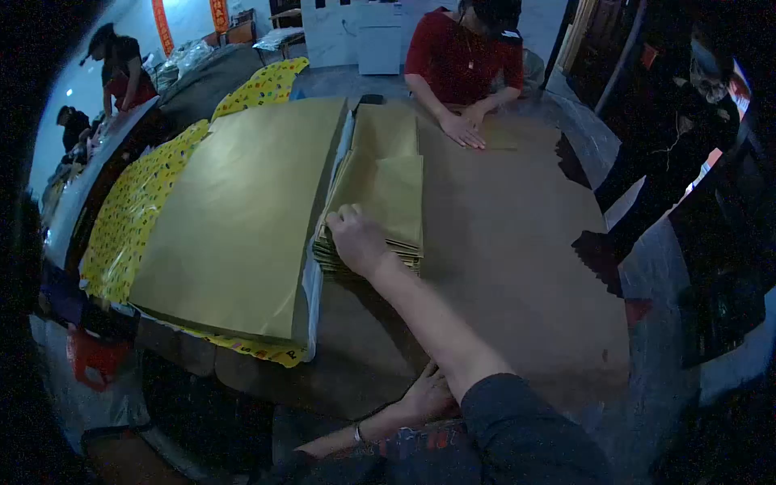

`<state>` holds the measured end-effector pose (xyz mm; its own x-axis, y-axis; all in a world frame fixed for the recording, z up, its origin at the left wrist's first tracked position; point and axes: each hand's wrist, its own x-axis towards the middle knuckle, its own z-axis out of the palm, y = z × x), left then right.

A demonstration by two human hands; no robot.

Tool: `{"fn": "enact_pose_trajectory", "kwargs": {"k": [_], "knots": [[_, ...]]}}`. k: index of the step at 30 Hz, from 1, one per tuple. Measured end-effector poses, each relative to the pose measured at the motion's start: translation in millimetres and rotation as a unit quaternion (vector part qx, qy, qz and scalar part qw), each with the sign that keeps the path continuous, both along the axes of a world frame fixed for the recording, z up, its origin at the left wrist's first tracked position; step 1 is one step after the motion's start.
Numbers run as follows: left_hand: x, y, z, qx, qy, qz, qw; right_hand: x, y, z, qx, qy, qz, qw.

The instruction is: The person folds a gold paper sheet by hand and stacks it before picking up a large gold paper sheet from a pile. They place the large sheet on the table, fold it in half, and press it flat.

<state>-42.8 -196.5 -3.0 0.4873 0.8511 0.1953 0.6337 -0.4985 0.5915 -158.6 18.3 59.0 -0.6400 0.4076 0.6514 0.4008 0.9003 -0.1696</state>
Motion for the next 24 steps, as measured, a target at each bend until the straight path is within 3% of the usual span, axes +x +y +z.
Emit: {"fn": "enact_pose_trajectory", "kwargs": {"k": [2,4,12,20,24], "knots": [[-3,3,10,-0.058,0.059,-0.024,0.996,0,-5,8,-0.019,-0.005,-0.007,1.0],[1,3,1,-0.053,0.066,-0.023,0.996,0,-10,7,0.0,0.058,0.037,0.998],[0,1,4,-0.02,0.051,-0.01,0.998,8,-6,-2,0.028,0.114,0.11,0.987],[-2,2,3,-0.022,0.028,-0.016,0.999,10,-9,-7,-0.042,0.071,0.073,0.994],[-6,1,19,-0.009,0.005,0.003,1.0,18,-9,-6,-0.024,0.015,0.071,0.997]]}}
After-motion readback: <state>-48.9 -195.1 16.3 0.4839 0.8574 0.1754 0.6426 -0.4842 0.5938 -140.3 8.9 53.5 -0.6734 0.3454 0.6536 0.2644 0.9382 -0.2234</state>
